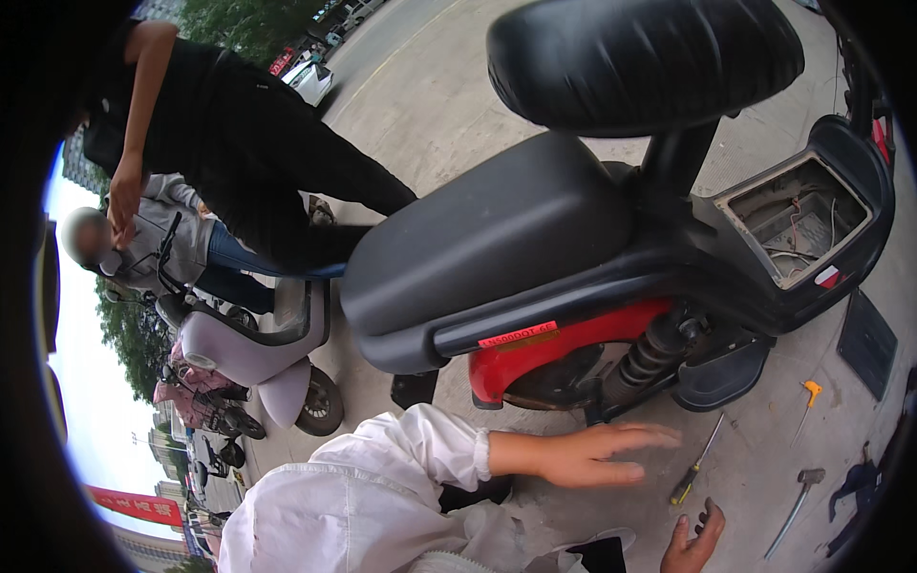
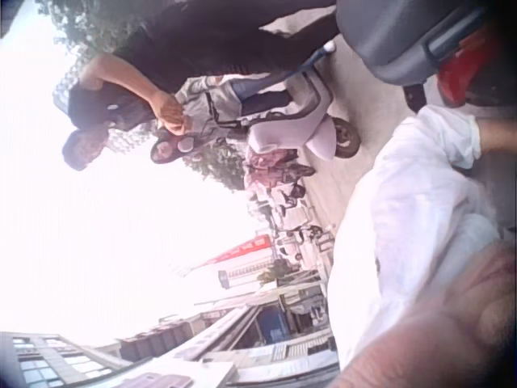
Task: The person uses a screwdriver to repeatedly tighten and loosen screws on the rear fender and side panel of a red electric scooter. The person adjusts the panel position and re-secures the fasteners multiple times.
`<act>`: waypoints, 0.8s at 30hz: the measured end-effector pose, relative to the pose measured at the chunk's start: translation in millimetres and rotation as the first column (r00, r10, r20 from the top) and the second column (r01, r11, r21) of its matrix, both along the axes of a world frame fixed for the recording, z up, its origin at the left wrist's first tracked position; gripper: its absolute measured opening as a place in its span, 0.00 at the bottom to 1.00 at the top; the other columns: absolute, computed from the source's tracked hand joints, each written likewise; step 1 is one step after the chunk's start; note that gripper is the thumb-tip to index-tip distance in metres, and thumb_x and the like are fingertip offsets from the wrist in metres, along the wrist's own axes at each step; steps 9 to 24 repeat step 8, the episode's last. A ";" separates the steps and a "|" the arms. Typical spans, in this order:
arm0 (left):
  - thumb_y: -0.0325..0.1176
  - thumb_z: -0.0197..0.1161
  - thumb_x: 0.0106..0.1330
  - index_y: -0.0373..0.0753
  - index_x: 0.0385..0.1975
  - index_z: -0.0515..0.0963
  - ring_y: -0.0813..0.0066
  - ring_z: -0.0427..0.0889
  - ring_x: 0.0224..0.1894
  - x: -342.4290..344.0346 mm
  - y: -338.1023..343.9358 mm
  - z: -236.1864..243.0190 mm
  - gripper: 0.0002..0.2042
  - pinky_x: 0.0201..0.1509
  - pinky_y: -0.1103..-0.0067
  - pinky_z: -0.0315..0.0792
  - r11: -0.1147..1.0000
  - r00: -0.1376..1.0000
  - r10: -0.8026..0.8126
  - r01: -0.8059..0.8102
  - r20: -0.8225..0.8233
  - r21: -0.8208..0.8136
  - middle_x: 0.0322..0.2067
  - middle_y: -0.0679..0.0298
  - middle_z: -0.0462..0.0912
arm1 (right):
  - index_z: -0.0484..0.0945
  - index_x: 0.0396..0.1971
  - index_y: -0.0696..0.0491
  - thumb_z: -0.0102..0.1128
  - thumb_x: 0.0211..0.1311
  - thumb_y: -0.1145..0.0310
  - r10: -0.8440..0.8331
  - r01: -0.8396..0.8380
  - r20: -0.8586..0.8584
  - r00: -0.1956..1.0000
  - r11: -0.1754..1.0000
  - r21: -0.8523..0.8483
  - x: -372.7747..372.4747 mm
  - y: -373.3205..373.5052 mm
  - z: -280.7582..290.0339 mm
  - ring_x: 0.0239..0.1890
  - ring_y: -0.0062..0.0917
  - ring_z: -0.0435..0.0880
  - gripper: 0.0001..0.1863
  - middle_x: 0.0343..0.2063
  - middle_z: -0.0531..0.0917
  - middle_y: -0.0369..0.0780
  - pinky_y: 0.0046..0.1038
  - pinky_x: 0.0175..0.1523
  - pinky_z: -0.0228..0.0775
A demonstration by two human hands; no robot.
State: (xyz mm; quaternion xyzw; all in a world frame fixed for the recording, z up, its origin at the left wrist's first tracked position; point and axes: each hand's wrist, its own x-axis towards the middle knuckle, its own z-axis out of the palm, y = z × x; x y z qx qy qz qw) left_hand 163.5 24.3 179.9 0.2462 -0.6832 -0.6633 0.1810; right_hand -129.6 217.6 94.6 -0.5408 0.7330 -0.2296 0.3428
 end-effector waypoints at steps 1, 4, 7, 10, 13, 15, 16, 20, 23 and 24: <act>0.46 0.51 0.75 0.34 0.69 0.61 0.54 0.61 0.72 11.9 8.6 16.0 0.29 0.73 0.66 0.54 0.999 0.999 0.009 -0.011 0.050 0.040 0.69 0.49 0.63 | 0.69 0.62 0.61 0.60 0.69 0.66 0.038 -0.038 0.001 0.999 0.999 0.004 8.4 2.6 19.7 0.49 0.37 0.78 0.25 0.54 0.76 0.50 0.34 0.50 0.74; 0.45 0.49 0.76 0.36 0.67 0.64 0.56 0.69 0.66 53.1 39.4 71.4 0.26 0.69 0.68 0.61 0.981 0.967 0.100 -0.135 0.233 0.138 0.63 0.49 0.71 | 0.71 0.60 0.60 0.61 0.68 0.67 -0.009 -0.010 0.130 0.992 0.990 0.142 24.3 34.0 68.1 0.44 0.35 0.80 0.23 0.51 0.77 0.50 0.34 0.46 0.75; 0.46 0.48 0.77 0.37 0.67 0.65 0.62 0.72 0.64 86.2 64.6 154.4 0.25 0.68 0.70 0.63 0.943 0.919 0.190 -0.269 0.346 0.196 0.61 0.52 0.74 | 0.74 0.57 0.60 0.60 0.68 0.67 0.041 -0.073 0.197 0.980 0.985 0.157 30.7 52.0 145.2 0.40 0.35 0.81 0.21 0.50 0.77 0.50 0.33 0.45 0.76; 0.48 0.46 0.78 0.36 0.68 0.64 0.61 0.70 0.65 98.4 74.5 182.7 0.27 0.69 0.69 0.62 0.912 0.913 0.229 -0.323 0.337 0.254 0.63 0.52 0.72 | 0.74 0.57 0.60 0.61 0.68 0.67 0.083 -0.113 0.197 0.977 0.982 0.148 30.3 57.1 171.9 0.39 0.36 0.81 0.21 0.50 0.77 0.50 0.33 0.45 0.76; 0.48 0.46 0.78 0.36 0.68 0.64 0.61 0.70 0.65 98.4 74.5 182.7 0.27 0.69 0.69 0.62 0.912 0.913 0.229 -0.323 0.337 0.254 0.63 0.52 0.72 | 0.74 0.57 0.60 0.61 0.68 0.67 0.083 -0.113 0.197 0.977 0.982 0.148 30.3 57.1 171.9 0.39 0.36 0.81 0.21 0.50 0.77 0.50 0.33 0.45 0.76; 0.48 0.46 0.78 0.36 0.68 0.64 0.61 0.70 0.65 98.4 74.5 182.7 0.27 0.69 0.69 0.62 0.912 0.913 0.229 -0.323 0.337 0.254 0.63 0.52 0.72 | 0.74 0.57 0.60 0.61 0.68 0.67 0.083 -0.113 0.197 0.977 0.982 0.148 30.3 57.1 171.9 0.39 0.36 0.81 0.21 0.50 0.77 0.50 0.33 0.45 0.76; 0.48 0.46 0.78 0.36 0.68 0.64 0.61 0.70 0.65 98.4 74.5 182.7 0.27 0.69 0.69 0.62 0.912 0.913 0.229 -0.323 0.337 0.254 0.63 0.52 0.72 | 0.74 0.57 0.60 0.61 0.68 0.67 0.083 -0.113 0.197 0.977 0.982 0.148 30.3 57.1 171.9 0.39 0.36 0.81 0.21 0.50 0.77 0.50 0.33 0.45 0.76; 0.48 0.46 0.78 0.36 0.68 0.64 0.61 0.70 0.65 98.4 74.5 182.7 0.27 0.69 0.69 0.62 0.912 0.913 0.229 -0.323 0.337 0.254 0.63 0.52 0.72 | 0.74 0.57 0.60 0.61 0.68 0.67 0.083 -0.113 0.197 0.977 0.982 0.148 30.3 57.1 171.9 0.39 0.36 0.81 0.21 0.50 0.77 0.50 0.33 0.45 0.76; 0.48 0.46 0.78 0.36 0.68 0.64 0.61 0.70 0.65 98.4 74.5 182.7 0.27 0.69 0.69 0.62 0.912 0.913 0.229 -0.323 0.337 0.254 0.63 0.52 0.72 | 0.74 0.57 0.60 0.61 0.68 0.67 0.083 -0.113 0.197 0.977 0.982 0.148 30.3 57.1 171.9 0.39 0.36 0.81 0.21 0.50 0.77 0.50 0.33 0.45 0.76; 0.48 0.46 0.78 0.36 0.68 0.64 0.61 0.70 0.65 98.4 74.5 182.7 0.27 0.69 0.69 0.62 0.912 0.913 0.229 -0.323 0.337 0.254 0.63 0.52 0.72 | 0.74 0.57 0.60 0.61 0.68 0.67 0.083 -0.113 0.197 0.977 0.982 0.148 30.3 57.1 171.9 0.39 0.36 0.81 0.21 0.50 0.77 0.50 0.33 0.45 0.76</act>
